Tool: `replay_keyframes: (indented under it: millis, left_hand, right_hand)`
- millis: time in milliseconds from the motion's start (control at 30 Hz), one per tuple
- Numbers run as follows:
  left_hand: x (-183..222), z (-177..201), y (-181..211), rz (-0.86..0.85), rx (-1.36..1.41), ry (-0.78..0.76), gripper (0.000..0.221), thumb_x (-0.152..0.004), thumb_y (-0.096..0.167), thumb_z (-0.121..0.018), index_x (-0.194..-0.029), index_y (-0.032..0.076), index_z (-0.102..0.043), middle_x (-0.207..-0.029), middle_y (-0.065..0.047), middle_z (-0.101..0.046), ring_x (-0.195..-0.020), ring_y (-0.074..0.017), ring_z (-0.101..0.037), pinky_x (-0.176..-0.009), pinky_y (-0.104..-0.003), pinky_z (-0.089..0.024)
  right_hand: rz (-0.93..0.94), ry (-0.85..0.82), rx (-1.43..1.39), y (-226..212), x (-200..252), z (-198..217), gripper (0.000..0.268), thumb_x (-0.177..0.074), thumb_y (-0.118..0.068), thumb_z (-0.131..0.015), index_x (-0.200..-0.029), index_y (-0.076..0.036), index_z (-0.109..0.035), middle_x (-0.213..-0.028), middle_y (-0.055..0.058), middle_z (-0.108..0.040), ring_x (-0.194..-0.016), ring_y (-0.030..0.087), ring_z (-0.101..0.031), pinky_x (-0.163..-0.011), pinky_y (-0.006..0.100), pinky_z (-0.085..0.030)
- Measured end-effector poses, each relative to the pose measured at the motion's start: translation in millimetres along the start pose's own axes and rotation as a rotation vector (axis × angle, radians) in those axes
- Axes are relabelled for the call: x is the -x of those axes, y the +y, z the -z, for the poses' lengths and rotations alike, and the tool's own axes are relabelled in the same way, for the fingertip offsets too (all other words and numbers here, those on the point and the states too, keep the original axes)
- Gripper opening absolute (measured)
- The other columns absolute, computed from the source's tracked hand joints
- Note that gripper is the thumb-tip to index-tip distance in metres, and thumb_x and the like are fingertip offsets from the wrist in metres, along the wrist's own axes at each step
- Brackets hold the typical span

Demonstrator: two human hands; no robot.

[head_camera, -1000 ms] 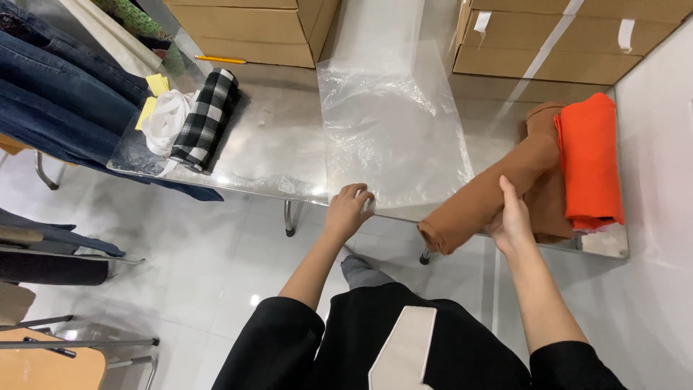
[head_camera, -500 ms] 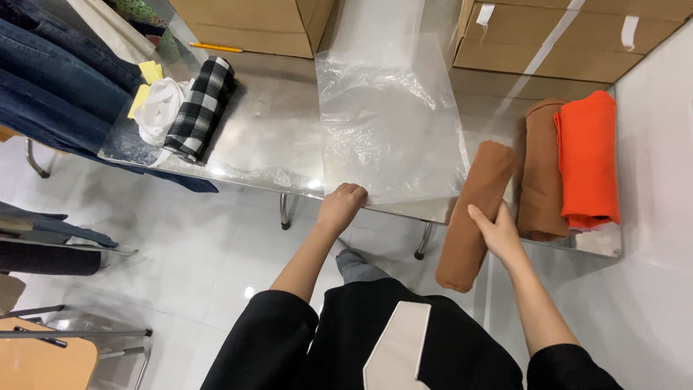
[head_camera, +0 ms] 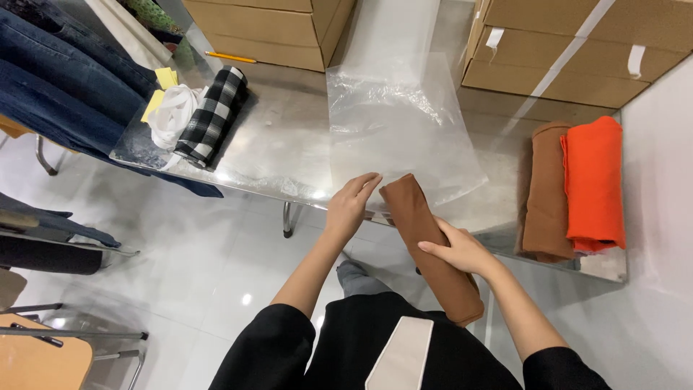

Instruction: The person wraps a folded brown garment in bubble wrap on a metal table. They place the wrapped item into a cardboard box, close the box, and then tie it securely with a white ribbon.

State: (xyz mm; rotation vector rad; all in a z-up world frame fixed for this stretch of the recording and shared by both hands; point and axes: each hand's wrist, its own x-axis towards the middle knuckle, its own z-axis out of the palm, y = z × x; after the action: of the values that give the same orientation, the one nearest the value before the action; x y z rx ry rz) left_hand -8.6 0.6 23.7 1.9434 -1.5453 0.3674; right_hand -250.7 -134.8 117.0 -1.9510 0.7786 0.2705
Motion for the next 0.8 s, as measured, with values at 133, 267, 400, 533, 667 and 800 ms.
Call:
replay_keyframes:
  millis: [133,267,400,533,667,800]
  left_hand:
    - [-8.2,28.4,18.7,0.032,-0.059,0.034,0.055,-0.103,-0.007,-0.055,-0.152,0.018,-0.056,-0.144,-0.001,-0.062,-0.131,-0.0179,-0.064,-0.099,-0.025,-0.057]
    - [-8.7,32.5,15.5,0.040,-0.048,0.012,0.072,-0.099,-0.012,-0.055,-0.163,0.019,-0.044,-0.153,-0.002,-0.055,-0.137,-0.0219,-0.060,-0.099,-0.028,-0.059]
    - [-0.6,18.6,1.6,-0.013,-0.052,-0.011,0.076,-0.098,-0.015,-0.054,-0.166,0.016,-0.042,-0.158,-0.004,-0.051,-0.142,-0.0256,-0.055,-0.102,-0.033,-0.057]
    - [9.0,23.2,11.4,-0.031,-0.084,-0.025,0.079,-0.096,-0.015,-0.055,-0.167,0.017,-0.041,-0.161,-0.003,-0.049,-0.147,-0.0241,-0.051,-0.109,-0.034,-0.052]
    - [14.9,11.5,11.9,-0.070,0.056,0.026,0.075,-0.097,-0.016,-0.055,-0.165,0.014,-0.044,-0.158,-0.006,-0.052,-0.146,-0.0286,-0.052,-0.113,-0.038,-0.051]
    - [9.4,22.2,25.9,-0.098,0.122,0.057,0.073,-0.099,-0.021,-0.050,-0.164,0.013,-0.045,-0.157,-0.009,-0.053,-0.148,-0.0325,-0.050,-0.117,-0.042,-0.050]
  right_hand:
    - [0.015,-0.076,0.024,-15.2,-6.4,7.4,0.085,-0.090,-0.053,-0.076,-0.163,-0.020,-0.048,-0.150,0.021,-0.065,-0.141,0.044,-0.058,-0.115,0.058,-0.048]
    - [-0.020,-0.130,0.004,-35.2,-7.4,10.3,0.085,-0.090,-0.053,-0.076,-0.163,-0.019,-0.048,-0.154,0.020,-0.063,-0.144,0.042,-0.056,-0.118,0.057,-0.046]
    - [0.053,0.085,-0.336,-42.5,-31.0,6.0,0.092,-0.098,-0.038,-0.071,-0.172,-0.015,-0.022,-0.174,0.023,-0.027,-0.160,0.044,-0.023,-0.128,0.060,-0.025]
    - [-0.016,0.233,-0.532,-53.0,-32.6,5.3,0.088,-0.105,-0.029,-0.062,-0.174,-0.023,-0.008,-0.178,0.024,-0.002,-0.163,0.044,-0.003,-0.130,0.064,-0.010]
    - [0.044,0.385,-0.684,-88.5,-32.2,5.0,0.063,-0.112,-0.014,-0.043,-0.169,-0.026,-0.021,-0.175,0.029,0.000,-0.163,0.047,0.000,-0.131,0.062,-0.008]
    - [-0.058,0.549,-0.863,-24.6,-129.1,-8.8,0.046,-0.114,-0.020,-0.041,-0.157,-0.037,-0.040,-0.175,0.020,-0.002,-0.161,0.054,-0.004,-0.104,0.093,-0.023]
